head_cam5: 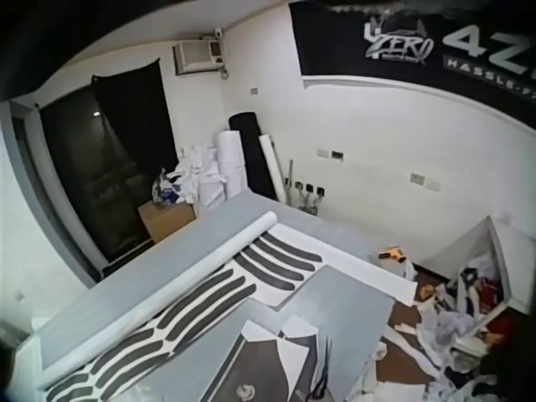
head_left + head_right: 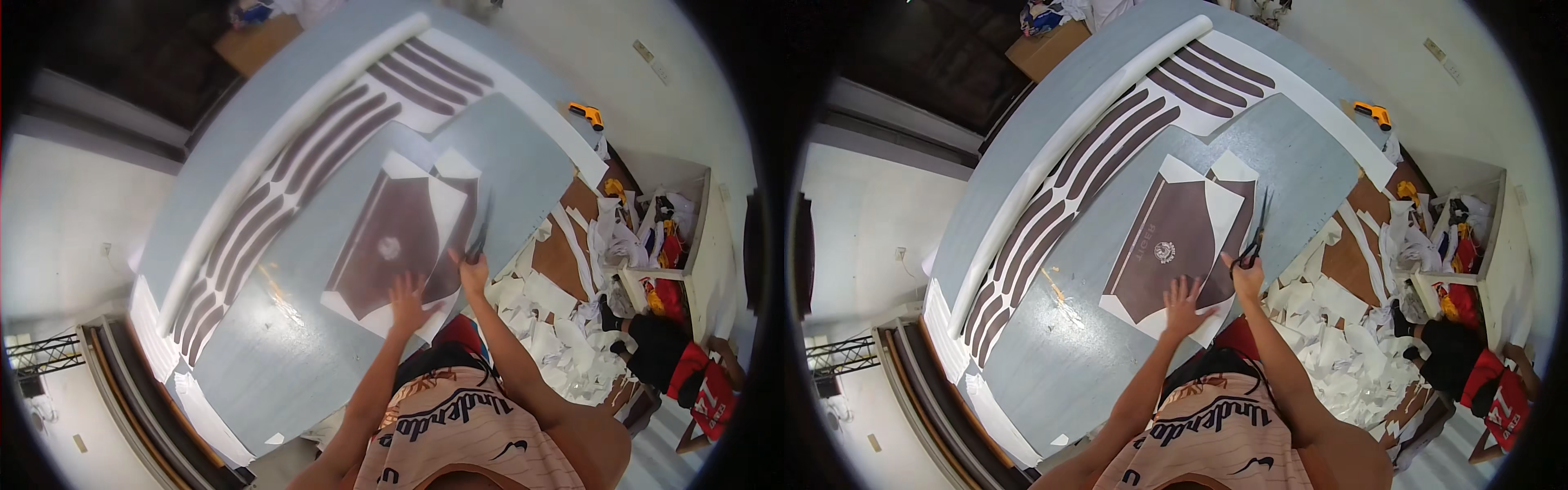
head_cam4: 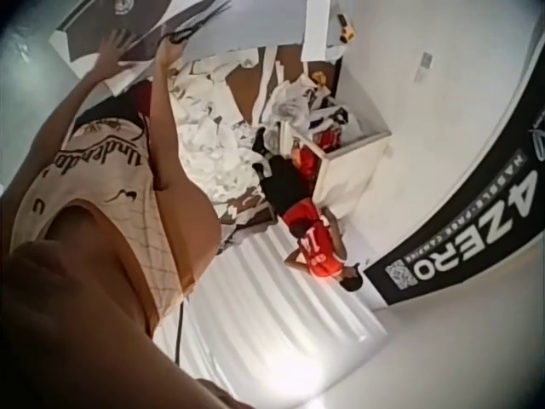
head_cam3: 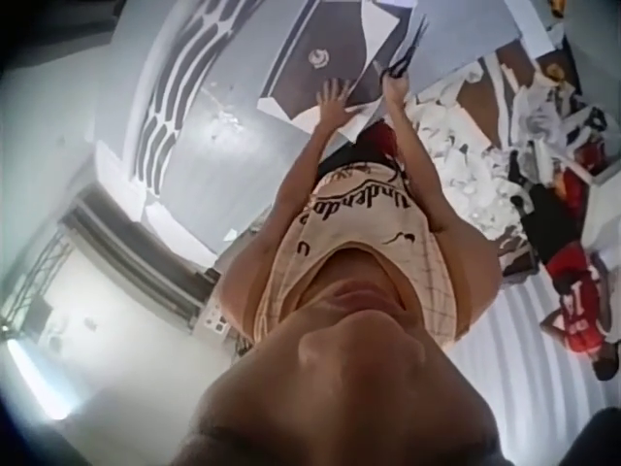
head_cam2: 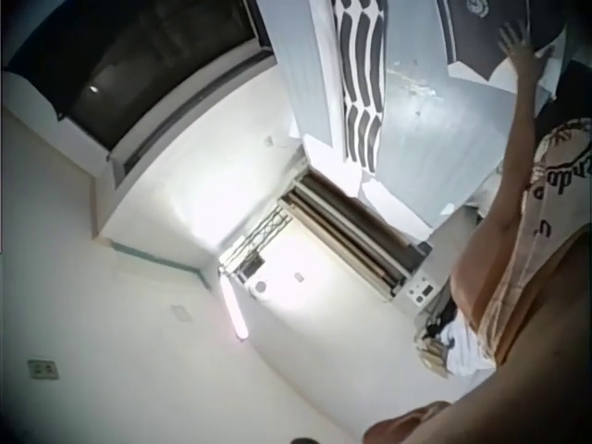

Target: Cutting out printed fabric patterns from a large sheet using scissors.

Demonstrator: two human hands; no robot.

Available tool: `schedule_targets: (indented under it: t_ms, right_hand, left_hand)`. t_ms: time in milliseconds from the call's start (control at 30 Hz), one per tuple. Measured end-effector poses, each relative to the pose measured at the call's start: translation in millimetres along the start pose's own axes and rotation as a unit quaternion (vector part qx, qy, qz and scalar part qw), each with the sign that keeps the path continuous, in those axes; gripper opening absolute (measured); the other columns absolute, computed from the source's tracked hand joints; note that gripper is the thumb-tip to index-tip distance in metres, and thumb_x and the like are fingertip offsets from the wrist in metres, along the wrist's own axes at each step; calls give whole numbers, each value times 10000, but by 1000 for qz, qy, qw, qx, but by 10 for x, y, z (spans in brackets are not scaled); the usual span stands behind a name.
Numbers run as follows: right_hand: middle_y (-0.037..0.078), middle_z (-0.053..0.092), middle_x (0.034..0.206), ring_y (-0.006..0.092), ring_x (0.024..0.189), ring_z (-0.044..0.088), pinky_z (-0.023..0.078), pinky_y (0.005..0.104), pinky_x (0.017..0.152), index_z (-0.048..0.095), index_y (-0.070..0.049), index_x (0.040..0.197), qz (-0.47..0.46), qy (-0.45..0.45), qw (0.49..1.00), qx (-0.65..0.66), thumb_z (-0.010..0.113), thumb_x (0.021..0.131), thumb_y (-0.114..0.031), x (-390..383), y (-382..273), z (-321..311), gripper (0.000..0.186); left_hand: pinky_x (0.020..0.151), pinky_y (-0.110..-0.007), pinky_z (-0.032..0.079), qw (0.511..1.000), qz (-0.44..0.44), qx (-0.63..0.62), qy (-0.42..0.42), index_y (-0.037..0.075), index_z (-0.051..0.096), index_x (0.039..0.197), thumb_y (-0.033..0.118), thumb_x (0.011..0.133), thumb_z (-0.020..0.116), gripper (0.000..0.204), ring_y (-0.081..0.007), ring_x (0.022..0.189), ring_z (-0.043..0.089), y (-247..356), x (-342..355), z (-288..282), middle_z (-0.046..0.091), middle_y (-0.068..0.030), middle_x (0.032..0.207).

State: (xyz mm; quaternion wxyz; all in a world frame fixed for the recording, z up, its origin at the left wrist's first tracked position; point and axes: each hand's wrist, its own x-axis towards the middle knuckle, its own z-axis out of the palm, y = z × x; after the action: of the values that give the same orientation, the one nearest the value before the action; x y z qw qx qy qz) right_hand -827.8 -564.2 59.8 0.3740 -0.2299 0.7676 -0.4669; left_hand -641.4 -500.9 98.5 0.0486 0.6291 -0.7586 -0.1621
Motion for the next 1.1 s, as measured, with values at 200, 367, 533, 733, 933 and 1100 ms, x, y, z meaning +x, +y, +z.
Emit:
schedule_targets:
  t_ms: [200, 367, 533, 733, 933, 1100]
  right_hand:
    - [146, 671, 782, 356, 737, 661, 510, 441, 699, 579, 22, 887, -61, 142, 983, -97, 950, 570, -437, 203, 51, 99, 671]
    - [165, 698, 816, 386, 766, 683, 516, 449, 720, 584, 21, 924, -58, 162, 976, -134, 885, 623, -196, 325, -66, -99, 478]
    - [112, 670, 719, 278, 666, 662, 503, 393, 646, 592, -3, 810, -104, 118, 974, -165, 854, 657, -137, 368, 3, -294, 332]
    - [84, 658, 700, 238, 623, 609, 488, 376, 625, 597, -8, 777, -74, 94, 984, -129, 948, 615, -328, 306, -24, -325, 502]
    - [106, 687, 711, 296, 684, 670, 505, 403, 647, 644, -8, 798, -101, 200, 959, -176, 901, 645, -236, 632, -30, -570, 376]
    - [125, 702, 693, 234, 632, 670, 504, 403, 639, 692, 1, 761, -107, 239, 957, -127, 842, 682, -169, 1447, -338, -865, 240]
  left_hand:
    - [1121, -659, 245, 961, 165, -207, -83, 70, 392, 1494, 477, 795, 748, 885, -453, 1468, 242, 565, 166, 423, 312, -232, 1571]
    - [1163, -605, 225, 955, 142, -259, 16, 86, 384, 1517, 382, 840, 756, 827, -427, 1485, 242, 347, 158, 402, 338, -207, 1576]
    - [1150, -659, 183, 990, -74, -84, 90, 111, 368, 1538, 504, 835, 730, 883, -506, 1482, 161, -196, -154, 135, 247, -272, 1597]
    - [1162, -690, 49, 1000, -4, -17, 6, 152, 276, 1589, 692, 831, 608, 988, -489, 1512, 32, -85, -227, 226, 103, -277, 1639]
    - [1150, -654, 180, 992, 32, -117, 29, 99, 329, 1557, 600, 844, 677, 938, -507, 1479, 154, 331, 10, 173, 181, -296, 1609]
    - [1149, -555, 286, 975, 58, -196, 85, 56, 350, 1532, 392, 856, 755, 857, -504, 1437, 275, -26, -84, 34, 279, -313, 1563]
